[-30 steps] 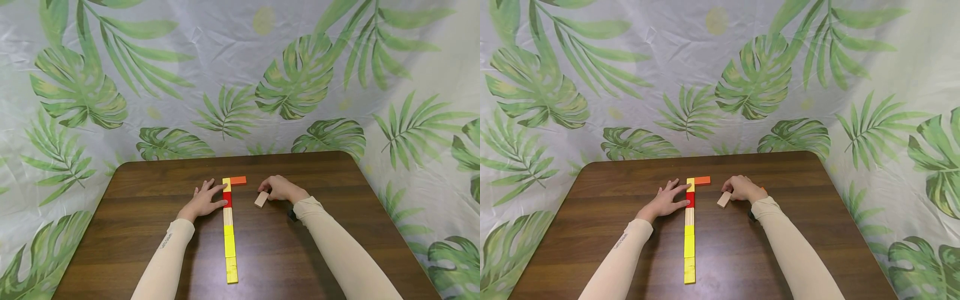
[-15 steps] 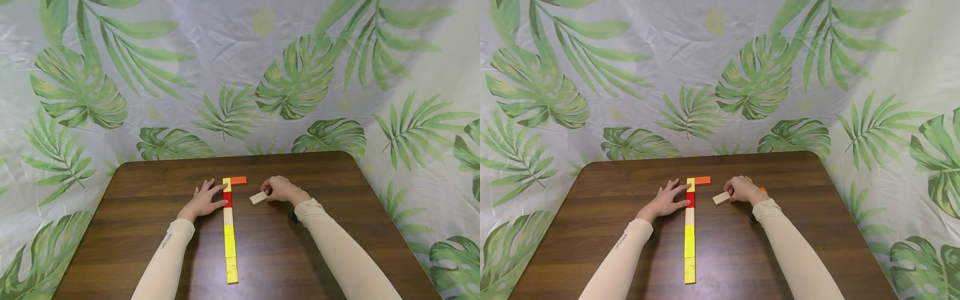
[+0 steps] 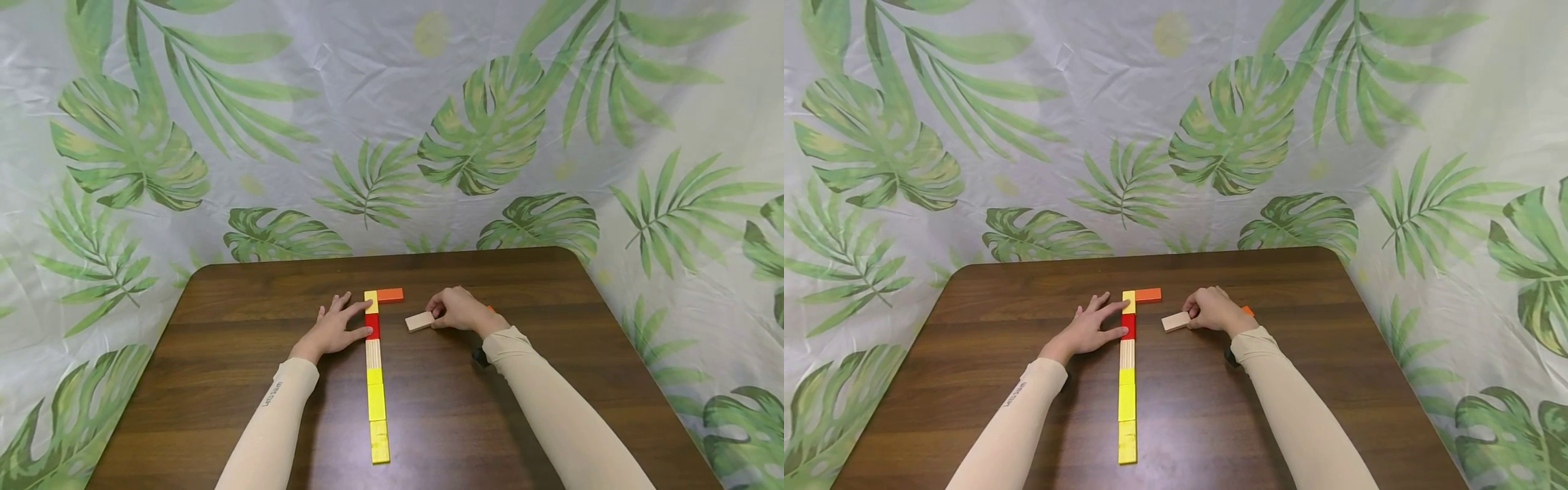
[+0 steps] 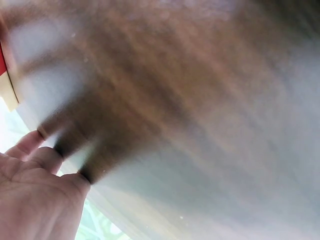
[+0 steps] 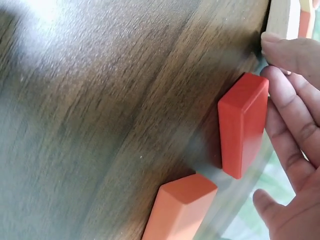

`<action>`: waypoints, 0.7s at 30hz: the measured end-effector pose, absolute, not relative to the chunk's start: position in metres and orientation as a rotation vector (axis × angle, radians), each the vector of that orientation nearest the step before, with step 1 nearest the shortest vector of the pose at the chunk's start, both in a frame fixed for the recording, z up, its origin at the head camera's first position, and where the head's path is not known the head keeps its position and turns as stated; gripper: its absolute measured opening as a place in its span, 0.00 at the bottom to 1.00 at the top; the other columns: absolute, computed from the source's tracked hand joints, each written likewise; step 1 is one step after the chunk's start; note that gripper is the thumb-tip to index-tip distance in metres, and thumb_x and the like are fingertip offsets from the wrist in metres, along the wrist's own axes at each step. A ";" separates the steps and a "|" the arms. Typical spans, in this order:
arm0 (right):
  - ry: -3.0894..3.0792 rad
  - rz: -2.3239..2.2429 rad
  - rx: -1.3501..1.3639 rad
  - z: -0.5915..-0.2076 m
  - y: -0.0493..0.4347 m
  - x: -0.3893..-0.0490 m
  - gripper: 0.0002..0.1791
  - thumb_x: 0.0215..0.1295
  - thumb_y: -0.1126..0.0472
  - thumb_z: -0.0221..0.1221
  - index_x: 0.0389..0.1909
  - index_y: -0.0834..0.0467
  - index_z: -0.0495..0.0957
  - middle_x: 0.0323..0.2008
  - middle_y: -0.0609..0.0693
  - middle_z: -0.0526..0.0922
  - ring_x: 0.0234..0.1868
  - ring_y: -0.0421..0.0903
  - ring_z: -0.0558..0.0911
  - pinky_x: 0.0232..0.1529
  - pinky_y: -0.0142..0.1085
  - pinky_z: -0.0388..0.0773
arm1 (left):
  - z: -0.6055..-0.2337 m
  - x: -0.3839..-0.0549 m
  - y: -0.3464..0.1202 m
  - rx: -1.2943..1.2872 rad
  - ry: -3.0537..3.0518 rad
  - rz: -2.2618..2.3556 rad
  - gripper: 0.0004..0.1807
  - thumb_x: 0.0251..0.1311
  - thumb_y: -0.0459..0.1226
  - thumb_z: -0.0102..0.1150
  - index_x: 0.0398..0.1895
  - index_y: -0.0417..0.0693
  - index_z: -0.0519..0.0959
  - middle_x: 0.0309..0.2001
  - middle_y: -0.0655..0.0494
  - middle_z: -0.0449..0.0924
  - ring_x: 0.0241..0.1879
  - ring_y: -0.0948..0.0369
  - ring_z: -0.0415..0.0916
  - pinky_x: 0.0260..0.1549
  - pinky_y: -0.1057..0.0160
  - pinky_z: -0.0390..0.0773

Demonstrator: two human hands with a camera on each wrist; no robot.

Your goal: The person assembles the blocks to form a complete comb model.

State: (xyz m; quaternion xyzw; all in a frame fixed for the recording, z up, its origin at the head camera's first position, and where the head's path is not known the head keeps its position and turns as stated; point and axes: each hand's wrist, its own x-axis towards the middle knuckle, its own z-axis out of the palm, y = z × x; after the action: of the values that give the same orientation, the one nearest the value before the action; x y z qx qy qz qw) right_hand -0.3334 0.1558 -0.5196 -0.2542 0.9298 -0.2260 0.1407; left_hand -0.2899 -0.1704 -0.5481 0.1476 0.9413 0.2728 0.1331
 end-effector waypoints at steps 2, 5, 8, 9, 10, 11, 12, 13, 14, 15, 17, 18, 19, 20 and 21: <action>2.687 -0.681 -0.738 -0.520 0.155 -0.333 0.12 0.64 0.60 0.76 0.46 0.57 0.90 0.35 0.43 0.89 0.38 0.38 0.83 0.51 0.41 0.80 | -0.548 -0.290 -0.170 0.430 2.732 0.793 0.38 0.73 0.56 0.64 0.83 0.69 0.65 0.88 0.40 0.46 0.87 0.35 0.36 0.81 0.25 0.36; 2.684 -0.731 -0.727 -0.521 0.152 -0.333 0.13 0.64 0.60 0.76 0.47 0.58 0.90 0.35 0.45 0.90 0.39 0.39 0.84 0.51 0.42 0.82 | -0.549 -0.290 -0.170 0.431 2.731 0.792 0.38 0.73 0.56 0.64 0.84 0.69 0.65 0.88 0.40 0.46 0.88 0.35 0.36 0.81 0.25 0.36; 2.688 -0.765 -0.718 -0.521 0.149 -0.333 0.13 0.64 0.61 0.76 0.47 0.59 0.90 0.35 0.46 0.90 0.39 0.39 0.84 0.50 0.41 0.83 | -0.548 -0.290 -0.170 0.429 2.730 0.793 0.38 0.73 0.56 0.64 0.84 0.69 0.65 0.88 0.40 0.46 0.88 0.36 0.36 0.81 0.26 0.36; 2.690 -0.771 -0.714 -0.521 0.148 -0.333 0.13 0.64 0.61 0.76 0.47 0.60 0.90 0.35 0.46 0.90 0.39 0.39 0.84 0.50 0.40 0.83 | -0.548 -0.290 -0.170 0.427 2.728 0.794 0.38 0.73 0.56 0.64 0.84 0.69 0.65 0.88 0.41 0.45 0.88 0.36 0.36 0.81 0.26 0.36; 2.694 -0.774 -0.714 -0.521 0.147 -0.333 0.13 0.64 0.61 0.76 0.47 0.60 0.90 0.35 0.46 0.90 0.39 0.39 0.84 0.49 0.40 0.83 | -0.548 -0.290 -0.170 0.426 2.728 0.795 0.38 0.74 0.56 0.64 0.84 0.69 0.65 0.88 0.41 0.45 0.88 0.36 0.36 0.81 0.26 0.36; 2.696 -0.780 -0.711 -0.521 0.146 -0.332 0.13 0.64 0.61 0.76 0.47 0.60 0.90 0.35 0.46 0.90 0.39 0.40 0.84 0.49 0.39 0.83 | -0.548 -0.290 -0.170 0.424 2.727 0.795 0.38 0.74 0.56 0.64 0.84 0.69 0.65 0.88 0.41 0.45 0.88 0.36 0.36 0.81 0.26 0.36; 2.699 -0.783 -0.706 -0.520 0.145 -0.332 0.13 0.63 0.61 0.76 0.47 0.60 0.90 0.35 0.46 0.90 0.38 0.40 0.84 0.49 0.39 0.83 | -0.548 -0.290 -0.170 0.423 2.726 0.795 0.38 0.74 0.56 0.64 0.84 0.69 0.65 0.88 0.41 0.45 0.88 0.36 0.36 0.81 0.26 0.36; 2.704 -0.783 -0.702 -0.520 0.144 -0.332 0.13 0.63 0.61 0.76 0.47 0.60 0.90 0.35 0.46 0.90 0.38 0.40 0.84 0.49 0.39 0.83 | -0.548 -0.290 -0.170 0.422 2.726 0.795 0.38 0.74 0.56 0.64 0.84 0.69 0.65 0.88 0.41 0.45 0.88 0.36 0.36 0.81 0.26 0.36; 2.707 -0.785 -0.696 -0.520 0.143 -0.332 0.13 0.63 0.61 0.76 0.46 0.60 0.90 0.35 0.46 0.90 0.38 0.40 0.83 0.49 0.39 0.82 | -0.548 -0.290 -0.170 0.421 2.726 0.792 0.38 0.74 0.56 0.64 0.84 0.69 0.65 0.88 0.41 0.45 0.88 0.36 0.36 0.81 0.26 0.36; 2.708 -0.785 -0.689 -0.520 0.141 -0.332 0.13 0.64 0.61 0.76 0.46 0.60 0.90 0.35 0.47 0.90 0.38 0.40 0.83 0.49 0.40 0.82 | -0.548 -0.290 -0.170 0.421 2.727 0.790 0.38 0.74 0.56 0.64 0.84 0.69 0.65 0.88 0.41 0.45 0.88 0.36 0.36 0.81 0.26 0.36; 2.712 -0.784 -0.678 -0.521 0.139 -0.332 0.13 0.64 0.60 0.76 0.47 0.59 0.90 0.36 0.47 0.90 0.39 0.41 0.83 0.50 0.40 0.83 | -0.547 -0.290 -0.170 0.420 2.728 0.789 0.38 0.74 0.56 0.64 0.84 0.69 0.65 0.88 0.41 0.45 0.88 0.36 0.36 0.81 0.26 0.36; 2.712 -0.783 -0.673 -0.521 0.138 -0.333 0.13 0.64 0.60 0.76 0.47 0.59 0.90 0.36 0.47 0.90 0.39 0.41 0.83 0.50 0.40 0.83 | -0.547 -0.290 -0.170 0.419 2.728 0.790 0.38 0.74 0.56 0.64 0.84 0.69 0.65 0.88 0.41 0.45 0.88 0.36 0.36 0.81 0.26 0.36; 2.713 -0.781 -0.670 -0.522 0.137 -0.333 0.13 0.64 0.60 0.76 0.47 0.59 0.90 0.36 0.47 0.90 0.39 0.41 0.83 0.50 0.40 0.83 | -0.547 -0.290 -0.169 0.419 2.728 0.791 0.38 0.74 0.56 0.64 0.84 0.69 0.65 0.88 0.41 0.45 0.88 0.36 0.36 0.81 0.26 0.36; 2.712 -0.783 -0.664 -0.522 0.135 -0.333 0.13 0.64 0.60 0.76 0.47 0.59 0.90 0.36 0.47 0.90 0.39 0.41 0.83 0.50 0.40 0.83 | -0.547 -0.289 -0.169 0.418 2.727 0.792 0.38 0.74 0.56 0.64 0.84 0.69 0.65 0.88 0.41 0.45 0.88 0.36 0.36 0.81 0.26 0.35; 2.712 -0.783 -0.661 -0.523 0.134 -0.333 0.13 0.64 0.60 0.76 0.47 0.59 0.90 0.37 0.47 0.90 0.39 0.41 0.83 0.50 0.40 0.83 | -0.547 -0.289 -0.169 0.418 2.727 0.794 0.38 0.74 0.56 0.64 0.84 0.69 0.65 0.88 0.40 0.45 0.88 0.36 0.36 0.81 0.26 0.35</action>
State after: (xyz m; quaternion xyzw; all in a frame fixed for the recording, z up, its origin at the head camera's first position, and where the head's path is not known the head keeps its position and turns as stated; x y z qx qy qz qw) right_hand -0.3330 0.1343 -0.5227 -0.2262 0.9287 -0.2680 0.1209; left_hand -0.2894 -0.1693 -0.5466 0.1443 0.9411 0.2741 0.1352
